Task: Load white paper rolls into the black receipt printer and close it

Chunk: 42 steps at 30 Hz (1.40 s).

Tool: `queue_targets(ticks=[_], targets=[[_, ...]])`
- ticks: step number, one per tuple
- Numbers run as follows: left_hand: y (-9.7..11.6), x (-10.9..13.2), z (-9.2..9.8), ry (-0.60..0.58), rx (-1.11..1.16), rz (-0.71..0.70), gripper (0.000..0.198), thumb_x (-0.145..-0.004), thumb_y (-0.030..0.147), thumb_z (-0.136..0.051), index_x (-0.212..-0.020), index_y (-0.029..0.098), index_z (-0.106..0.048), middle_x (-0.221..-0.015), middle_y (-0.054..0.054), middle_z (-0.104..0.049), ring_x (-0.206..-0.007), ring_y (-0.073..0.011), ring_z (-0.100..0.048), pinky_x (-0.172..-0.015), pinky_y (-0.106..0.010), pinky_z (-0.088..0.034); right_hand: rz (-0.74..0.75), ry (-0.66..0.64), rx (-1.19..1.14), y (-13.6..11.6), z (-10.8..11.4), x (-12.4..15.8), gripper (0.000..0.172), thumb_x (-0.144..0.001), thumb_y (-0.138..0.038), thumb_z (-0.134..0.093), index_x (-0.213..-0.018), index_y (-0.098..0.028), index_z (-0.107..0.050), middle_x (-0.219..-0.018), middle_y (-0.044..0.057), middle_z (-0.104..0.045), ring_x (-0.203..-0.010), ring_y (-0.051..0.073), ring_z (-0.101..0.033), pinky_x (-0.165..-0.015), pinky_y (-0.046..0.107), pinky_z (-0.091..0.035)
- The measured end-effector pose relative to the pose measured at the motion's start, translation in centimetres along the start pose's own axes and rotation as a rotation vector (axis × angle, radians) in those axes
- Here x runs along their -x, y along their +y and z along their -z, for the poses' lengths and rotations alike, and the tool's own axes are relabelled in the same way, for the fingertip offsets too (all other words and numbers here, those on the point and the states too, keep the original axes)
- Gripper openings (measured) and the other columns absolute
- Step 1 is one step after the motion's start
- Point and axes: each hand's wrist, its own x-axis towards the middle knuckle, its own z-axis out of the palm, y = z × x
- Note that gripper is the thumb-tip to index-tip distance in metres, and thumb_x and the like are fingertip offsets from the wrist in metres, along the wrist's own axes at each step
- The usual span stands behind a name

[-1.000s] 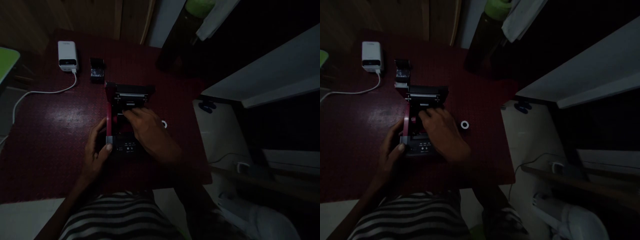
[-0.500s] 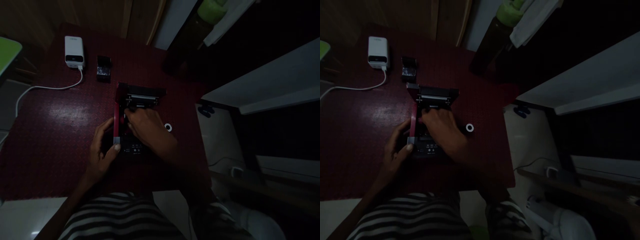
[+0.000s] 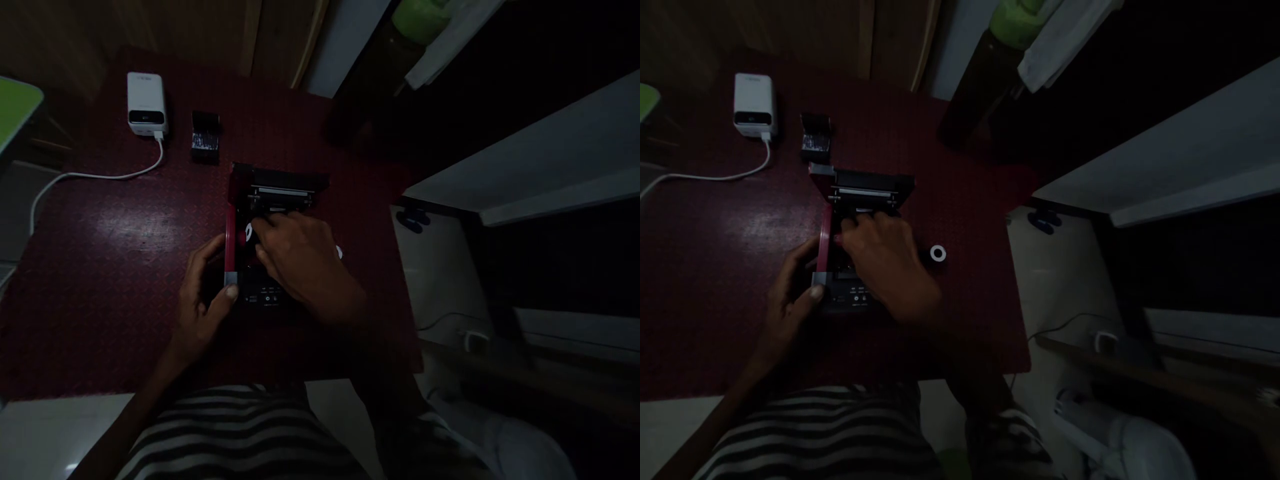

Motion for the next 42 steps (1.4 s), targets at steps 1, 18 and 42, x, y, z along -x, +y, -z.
queue_targets(ticks=[1, 18, 42], targets=[[-0.1, 0.0, 0.0, 0.002, 0.002, 0.000, 0.061, -0.106, 0.049, -0.069, -0.163, 0.029, -0.059, -0.167, -0.011, -0.060, -0.158, -0.0369, -0.054, -0.134, -0.058, -0.041, 0.004, -0.002, -0.008, -0.1, 0.2, 0.2, 0.026, -0.110, -0.009, -0.057, -0.121, -0.016, -0.079, -0.116, 0.017, -0.085, -0.109, 0.033, -0.080, -0.083, 0.040, -0.060], [0.1, 0.0, 0.0, 0.022, -0.004, 0.013, 0.063, -0.105, 0.054, -0.070, -0.162, 0.029, -0.060, -0.165, -0.010, -0.062, -0.153, -0.0375, -0.059, -0.122, -0.052, -0.056, -0.280, 0.411, -1.431, 5.7, -4.2, 11.8, 0.041, -0.094, -0.062, -0.060, -0.117, -0.028, -0.065, -0.104, 0.008, -0.076, -0.092, 0.030, -0.076, -0.081, 0.045, -0.063], [0.5, -0.2, -0.5, 0.054, 0.025, 0.072, 0.055, -0.100, 0.058, -0.074, -0.151, 0.037, -0.069, -0.159, -0.002, -0.067, -0.145, -0.0345, -0.063, -0.114, -0.044, -0.058, -0.196, 0.271, -1.118, 5.7, -11.5, 15.5, 0.032, -0.099, -0.018, -0.071, -0.129, -0.025, -0.077, -0.128, 0.010, -0.083, -0.122, 0.026, -0.079, -0.108, 0.047, -0.064]])
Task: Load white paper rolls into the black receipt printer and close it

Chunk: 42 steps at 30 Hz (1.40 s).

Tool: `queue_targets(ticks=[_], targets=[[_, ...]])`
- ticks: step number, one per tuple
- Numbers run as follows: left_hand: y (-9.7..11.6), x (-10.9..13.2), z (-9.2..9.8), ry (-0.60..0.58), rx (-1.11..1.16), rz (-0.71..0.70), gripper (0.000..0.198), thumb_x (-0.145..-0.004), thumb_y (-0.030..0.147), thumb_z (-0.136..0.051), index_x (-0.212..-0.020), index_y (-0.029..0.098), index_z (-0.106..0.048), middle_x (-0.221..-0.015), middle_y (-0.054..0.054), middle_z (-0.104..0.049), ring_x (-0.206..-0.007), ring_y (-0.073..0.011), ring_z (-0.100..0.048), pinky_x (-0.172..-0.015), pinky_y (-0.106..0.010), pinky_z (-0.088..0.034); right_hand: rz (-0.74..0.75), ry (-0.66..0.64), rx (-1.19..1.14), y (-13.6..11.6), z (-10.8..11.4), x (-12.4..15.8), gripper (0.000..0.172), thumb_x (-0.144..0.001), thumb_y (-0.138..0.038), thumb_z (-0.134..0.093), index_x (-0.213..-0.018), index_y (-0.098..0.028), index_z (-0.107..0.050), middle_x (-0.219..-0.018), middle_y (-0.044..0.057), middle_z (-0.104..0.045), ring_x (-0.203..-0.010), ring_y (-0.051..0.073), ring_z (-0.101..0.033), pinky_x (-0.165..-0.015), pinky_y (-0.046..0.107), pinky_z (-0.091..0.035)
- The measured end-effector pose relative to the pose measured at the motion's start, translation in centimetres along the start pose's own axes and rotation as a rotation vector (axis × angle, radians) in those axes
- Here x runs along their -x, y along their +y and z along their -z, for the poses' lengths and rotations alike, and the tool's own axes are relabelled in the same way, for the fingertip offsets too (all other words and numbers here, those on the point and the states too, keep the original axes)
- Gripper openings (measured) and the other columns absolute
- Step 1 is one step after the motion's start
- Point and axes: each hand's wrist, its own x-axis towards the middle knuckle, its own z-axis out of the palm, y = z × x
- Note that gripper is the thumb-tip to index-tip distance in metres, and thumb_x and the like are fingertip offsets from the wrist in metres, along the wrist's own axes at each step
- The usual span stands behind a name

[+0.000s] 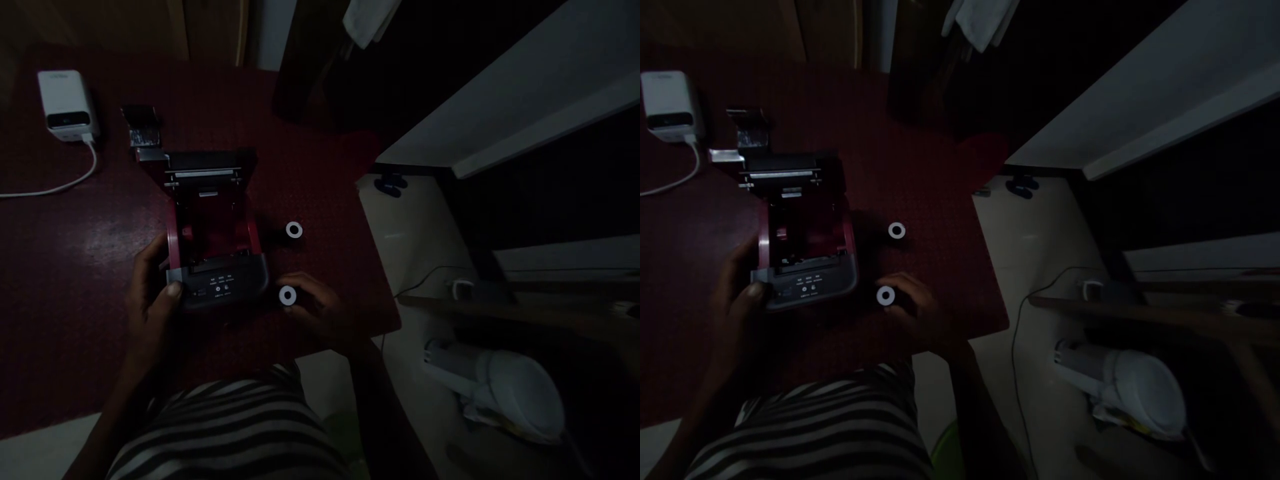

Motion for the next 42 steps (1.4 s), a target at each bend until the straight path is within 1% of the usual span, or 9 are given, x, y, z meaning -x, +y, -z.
queue_targets(ticks=[8, 13, 15, 20, 24, 27, 31, 35, 42], targets=[[0.2, 0.0, -0.1, 0.003, 0.015, 0.027, 0.057, -0.098, 0.058, -0.077, -0.151, 0.038, -0.070, -0.159, -0.001, -0.067, -0.149, -0.0354, -0.061, -0.121, -0.046, -0.056, -0.104, -0.006, 0.043, -0.6, 1.0, 1.0, 0.059, -0.095, -0.022, -0.078, -0.153, -0.028, -0.069, -0.151, 0.012, -0.077, -0.121, 0.025, -0.081, -0.106, 0.050, -0.067], [0.1, 0.0, 0.1, -0.018, 0.002, 0.008, 0.056, -0.100, 0.054, -0.075, -0.153, 0.039, -0.069, -0.163, 0.000, -0.065, -0.152, -0.0347, -0.059, -0.120, -0.046, -0.057, -0.197, 0.354, -0.098, 0.2, 3.4, -1.0, 0.034, -0.092, -0.036, -0.086, -0.124, -0.025, -0.081, -0.121, 0.009, -0.087, -0.102, 0.024, -0.083, -0.092, 0.042, -0.068], [0.2, 0.0, 0.1, -0.026, -0.008, 0.000, 0.055, -0.101, 0.054, -0.074, -0.153, 0.037, -0.069, -0.164, -0.001, -0.064, -0.152, -0.0352, -0.059, -0.121, -0.046, -0.057, -0.208, 0.488, -0.068, 1.4, 3.1, -3.3, 0.041, -0.086, -0.035, -0.088, -0.124, -0.024, -0.080, -0.126, 0.010, -0.084, -0.098, 0.023, -0.081, -0.090, 0.042, -0.066], [0.4, 0.1, 0.0, -0.011, -0.021, 0.008, 0.060, -0.102, 0.054, -0.073, -0.158, 0.036, -0.065, -0.163, -0.003, -0.065, -0.151, -0.0366, -0.061, -0.112, -0.045, -0.063, -0.084, 0.502, -0.015, 3.9, 0.5, -8.3, 0.038, -0.077, -0.038, -0.090, -0.111, -0.025, -0.080, -0.116, 0.007, -0.084, -0.108, 0.028, -0.077, -0.098, 0.046, -0.063], [0.3, 0.1, 0.2, -0.026, -0.026, -0.012, 0.059, -0.103, 0.054, -0.072, -0.161, 0.040, -0.064, -0.164, -0.001, -0.064, -0.153, -0.0370, -0.060, -0.115, -0.048, -0.062, -0.090, 0.513, -0.012, 1.7, 1.4, -7.1, 0.031, -0.083, -0.042, -0.086, -0.109, -0.027, -0.078, -0.113, 0.006, -0.084, -0.109, 0.030, -0.078, -0.103, 0.051, -0.063], [0.0, 0.1, 0.3, -0.018, -0.031, -0.019, 0.059, -0.104, 0.054, -0.073, -0.161, 0.040, -0.064, -0.165, -0.001, -0.064, -0.153, -0.0376, -0.061, -0.121, -0.050, -0.058, -0.028, 0.408, -0.003, -3.1, 4.1, -4.2, 0.032, -0.091, -0.040, -0.086, -0.120, -0.032, -0.079, -0.124, 0.004, -0.084, -0.119, 0.030, -0.079, -0.104, 0.049, -0.065], [-0.2, 0.2, 0.3, -0.020, -0.016, -0.030, 0.060, -0.105, 0.053, -0.071, -0.162, 0.036, -0.063, -0.167, -0.005, -0.063, -0.156, -0.0376, -0.059, -0.124, -0.051, -0.056, 0.198, 0.083, 0.098, -9.4, 6.0, -3.6, 0.038, -0.105, -0.058, -0.072, -0.134, -0.035, -0.078, -0.120, 0.006, -0.082, -0.110, 0.030, -0.080, -0.096, 0.045, -0.067], [-0.2, 0.2, 0.4, -0.029, -0.026, -0.034, 0.064, -0.105, 0.054, -0.071, -0.163, 0.030, -0.060, -0.166, -0.009, -0.063, -0.155, -0.0379, -0.059, -0.125, -0.054, -0.054, 0.411, -0.248, 0.436, -11.1, 3.1, -8.3, 0.037, -0.110, -0.029, -0.068, -0.146, -0.027, -0.068, -0.132, 0.008, -0.080, -0.116, 0.028, -0.075, -0.102, 0.045, -0.063], [0.0, 0.3, 0.7, -0.059, -0.027, -0.023, 0.062, -0.106, 0.049, -0.071, -0.164, 0.030, -0.060, -0.166, -0.010, -0.061, -0.156, -0.0363, -0.057, -0.133, -0.055, -0.044, 0.269, -0.308, 0.989, -11.8, -3.5, -12.9, 0.034, -0.099, 0.002, -0.061, -0.126, -0.015, -0.073, -0.116, 0.013, -0.083, -0.112, 0.032, -0.073, -0.100, 0.047, -0.053]])
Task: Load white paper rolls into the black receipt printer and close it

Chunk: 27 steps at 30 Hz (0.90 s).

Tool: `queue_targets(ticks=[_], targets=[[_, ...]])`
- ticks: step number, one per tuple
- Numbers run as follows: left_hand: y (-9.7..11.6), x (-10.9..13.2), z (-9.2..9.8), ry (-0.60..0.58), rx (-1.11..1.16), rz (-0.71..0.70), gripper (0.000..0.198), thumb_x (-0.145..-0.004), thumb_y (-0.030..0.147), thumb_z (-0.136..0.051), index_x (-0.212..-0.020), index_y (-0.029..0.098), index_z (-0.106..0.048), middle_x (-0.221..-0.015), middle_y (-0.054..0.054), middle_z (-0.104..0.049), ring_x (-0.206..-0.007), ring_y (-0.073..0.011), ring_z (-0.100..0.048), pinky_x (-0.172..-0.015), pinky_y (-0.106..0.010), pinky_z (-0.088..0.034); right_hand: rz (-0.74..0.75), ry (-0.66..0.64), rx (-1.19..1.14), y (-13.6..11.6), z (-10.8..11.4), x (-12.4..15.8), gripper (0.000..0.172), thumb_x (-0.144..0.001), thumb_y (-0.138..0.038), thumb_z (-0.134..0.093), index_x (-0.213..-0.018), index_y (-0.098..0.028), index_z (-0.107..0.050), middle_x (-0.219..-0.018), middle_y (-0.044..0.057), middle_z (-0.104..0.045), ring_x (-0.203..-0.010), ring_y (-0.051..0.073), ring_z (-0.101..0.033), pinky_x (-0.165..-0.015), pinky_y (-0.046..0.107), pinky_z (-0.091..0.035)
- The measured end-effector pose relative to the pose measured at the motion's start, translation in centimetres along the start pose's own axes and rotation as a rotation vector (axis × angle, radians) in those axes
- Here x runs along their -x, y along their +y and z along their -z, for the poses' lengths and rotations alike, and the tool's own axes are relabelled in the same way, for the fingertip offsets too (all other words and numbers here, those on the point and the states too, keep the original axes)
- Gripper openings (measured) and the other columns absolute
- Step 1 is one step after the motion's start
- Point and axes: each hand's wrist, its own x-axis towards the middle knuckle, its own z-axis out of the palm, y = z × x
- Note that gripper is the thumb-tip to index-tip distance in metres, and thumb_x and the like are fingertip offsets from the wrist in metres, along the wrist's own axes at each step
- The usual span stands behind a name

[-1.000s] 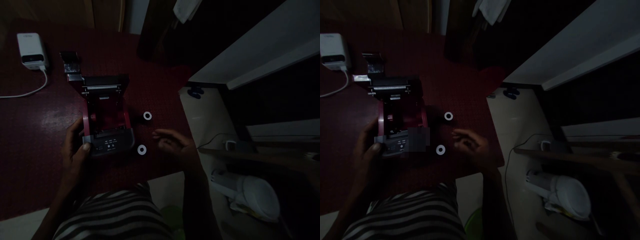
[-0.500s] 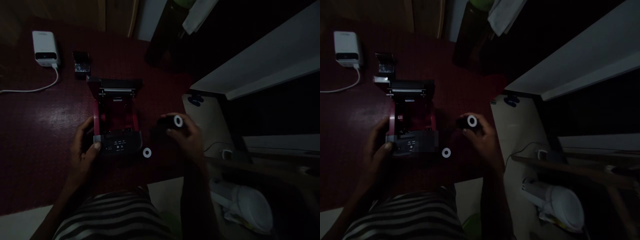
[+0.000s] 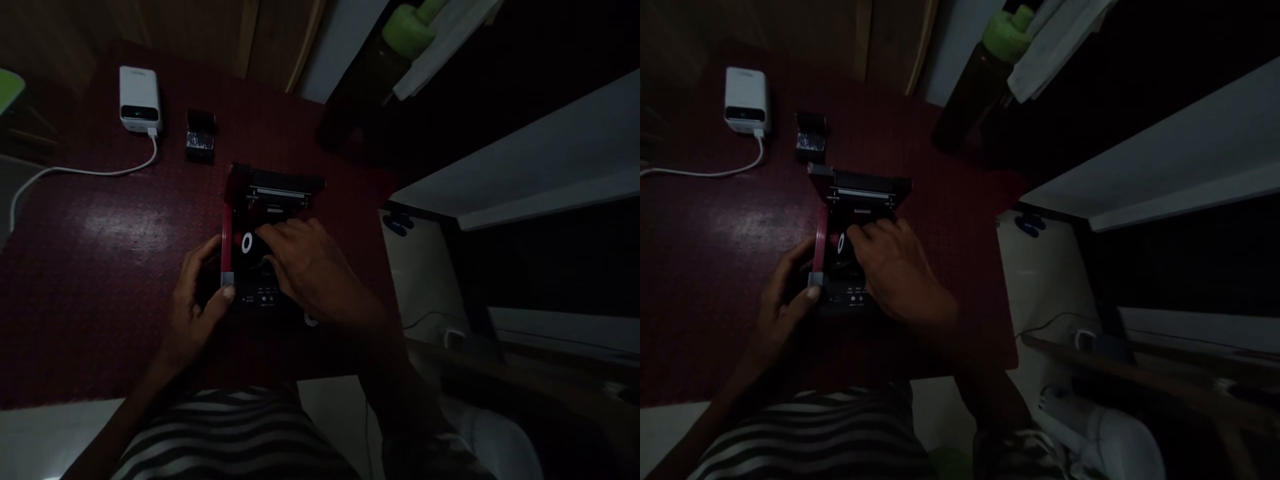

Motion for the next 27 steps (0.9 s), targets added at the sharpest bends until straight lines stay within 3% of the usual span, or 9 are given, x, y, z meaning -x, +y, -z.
queue_targets(ticks=[3, 8, 14, 17, 20, 23, 27], targets=[[-0.1, -0.1, 0.0, 0.004, -0.007, -0.014, 0.060, -0.106, 0.047, -0.071, -0.163, 0.031, -0.061, -0.165, -0.010, -0.062, -0.155, -0.0356, -0.057, -0.132, -0.055, -0.044, -0.066, -0.080, 0.058, -0.7, 0.3, -0.9, 0.030, -0.100, 0.001, -0.061, -0.120, -0.016, -0.076, -0.111, 0.013, -0.085, -0.113, 0.033, -0.075, -0.095, 0.044, -0.053], [-0.2, -0.1, 0.0, 0.001, 0.010, -0.003, 0.063, -0.105, 0.048, -0.072, -0.164, 0.029, -0.060, -0.166, -0.011, -0.061, -0.154, -0.0366, -0.058, -0.133, -0.057, -0.043, -0.131, -0.211, -0.003, 0.1, 0.1, -2.6, 0.033, -0.103, 0.000, -0.059, -0.120, -0.021, -0.078, -0.107, 0.011, -0.085, -0.094, 0.029, -0.080, -0.074, 0.036, -0.051], [-0.1, -0.1, 0.0, -0.005, 0.007, 0.010, 0.063, -0.106, 0.048, -0.072, -0.164, 0.030, -0.060, -0.165, -0.010, -0.061, -0.154, -0.0367, -0.058, -0.133, -0.058, -0.042, -0.126, -0.169, -0.261, 1.0, -0.7, -2.5, 0.031, -0.103, 0.000, -0.060, -0.113, -0.021, -0.080, -0.109, 0.009, -0.084, -0.098, 0.026, -0.079, -0.081, 0.034, -0.055], [0.2, 0.0, 0.3, -0.017, 0.013, 0.039, 0.064, -0.104, 0.050, -0.074, -0.164, 0.030, -0.060, -0.166, -0.010, -0.061, -0.154, -0.0366, -0.058, -0.134, -0.059, -0.042, -0.078, -0.158, -0.394, 1.6, -0.6, -1.6, 0.040, -0.104, 0.002, -0.053, -0.123, -0.021, -0.080, -0.111, 0.008, -0.084, -0.098, 0.023, -0.078, -0.089, 0.035, -0.058], [0.9, 0.0, 0.7, -0.037, 0.016, 0.090, 0.064, -0.104, 0.053, -0.074, -0.162, 0.029, -0.061, -0.164, -0.010, -0.064, -0.152, -0.0374, -0.061, -0.132, -0.059, -0.046, 0.027, -0.081, -0.471, 2.5, -0.1, -0.1, 0.049, -0.103, 0.003, -0.052, -0.137, -0.022, -0.078, -0.123, 0.008, -0.084, -0.114, 0.024, -0.078, -0.102, 0.039, -0.060], [1.9, -1.2, 1.0, 0.028, -0.004, 0.119, 0.060, -0.105, 0.058, -0.073, -0.159, 0.033, -0.064, -0.162, -0.008, -0.066, -0.151, -0.0384, -0.063, -0.126, -0.060, -0.053, 0.231, 0.049, -0.538, 3.2, 0.3, 1.9, 0.046, -0.107, -0.004, -0.054, -0.138, -0.025, -0.078, -0.136, 0.006, -0.083, -0.128, 0.023, -0.075, -0.112, 0.042, -0.060], [3.5, -5.6, 0.7, 0.115, -0.049, -0.048, 0.059, -0.108, 0.059, -0.070, -0.162, 0.035, -0.061, -0.170, -0.004, -0.060, -0.158, -0.0365, -0.055, -0.131, -0.059, -0.047, 0.283, 0.184, -0.547, 3.1, -0.2, 4.1, 0.030, -0.111, -0.013, -0.060, -0.133, -0.022, -0.079, -0.122, 0.008, -0.086, -0.112, 0.022, -0.078, -0.100, 0.040, -0.065]])
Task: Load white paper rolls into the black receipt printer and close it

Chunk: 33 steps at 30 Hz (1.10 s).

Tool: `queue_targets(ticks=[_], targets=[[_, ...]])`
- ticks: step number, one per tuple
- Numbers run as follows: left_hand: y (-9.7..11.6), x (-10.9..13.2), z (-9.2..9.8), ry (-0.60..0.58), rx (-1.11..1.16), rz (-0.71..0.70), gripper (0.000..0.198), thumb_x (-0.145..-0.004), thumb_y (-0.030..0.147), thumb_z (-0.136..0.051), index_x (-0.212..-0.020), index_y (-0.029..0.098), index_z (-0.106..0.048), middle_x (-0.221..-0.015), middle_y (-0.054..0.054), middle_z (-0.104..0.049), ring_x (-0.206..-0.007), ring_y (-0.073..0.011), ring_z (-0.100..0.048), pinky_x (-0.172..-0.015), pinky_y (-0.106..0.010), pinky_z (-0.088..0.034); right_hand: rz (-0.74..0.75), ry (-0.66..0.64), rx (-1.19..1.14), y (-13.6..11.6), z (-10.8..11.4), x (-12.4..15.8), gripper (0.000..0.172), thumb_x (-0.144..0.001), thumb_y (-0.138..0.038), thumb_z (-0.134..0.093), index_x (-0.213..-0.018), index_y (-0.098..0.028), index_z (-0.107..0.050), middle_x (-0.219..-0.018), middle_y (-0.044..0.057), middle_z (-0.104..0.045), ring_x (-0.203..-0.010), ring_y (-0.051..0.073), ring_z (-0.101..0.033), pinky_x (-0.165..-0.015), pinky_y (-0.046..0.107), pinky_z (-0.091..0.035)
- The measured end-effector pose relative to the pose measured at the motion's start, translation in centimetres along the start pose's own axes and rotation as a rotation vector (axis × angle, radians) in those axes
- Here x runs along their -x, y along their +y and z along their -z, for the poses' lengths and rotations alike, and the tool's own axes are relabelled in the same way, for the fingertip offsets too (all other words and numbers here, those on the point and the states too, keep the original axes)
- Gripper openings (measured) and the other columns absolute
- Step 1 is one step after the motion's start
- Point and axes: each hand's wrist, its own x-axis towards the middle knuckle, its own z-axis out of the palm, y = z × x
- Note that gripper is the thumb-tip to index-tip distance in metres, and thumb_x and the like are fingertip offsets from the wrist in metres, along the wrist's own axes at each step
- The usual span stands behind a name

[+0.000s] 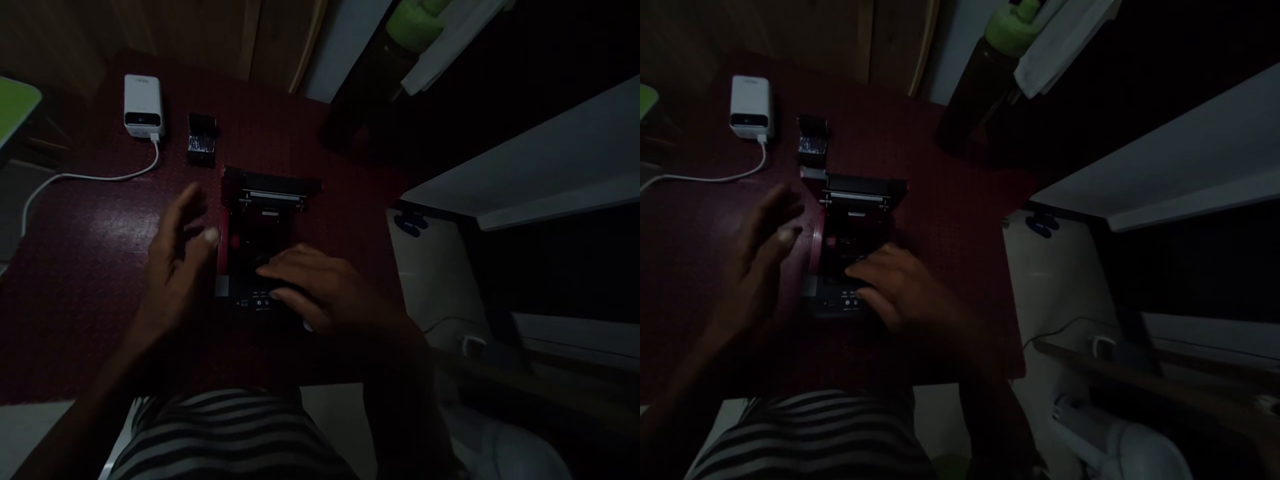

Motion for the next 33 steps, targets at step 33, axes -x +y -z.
queue_targets(ticks=[33], targets=[[0.0, 3.8, -1.3, -0.021, 0.167, 0.352, 0.064, -0.097, 0.053, -0.083, -0.156, 0.034, -0.070, -0.159, -0.008, -0.071, -0.145, -0.0395, -0.070, -0.112, -0.052, -0.067, -0.141, 0.475, 0.396, -2.1, -6.5, 3.9, 0.029, -0.112, -0.011, -0.060, -0.132, -0.017, -0.080, -0.139, 0.012, -0.084, -0.137, 0.024, -0.078, -0.118, 0.044, -0.064]])
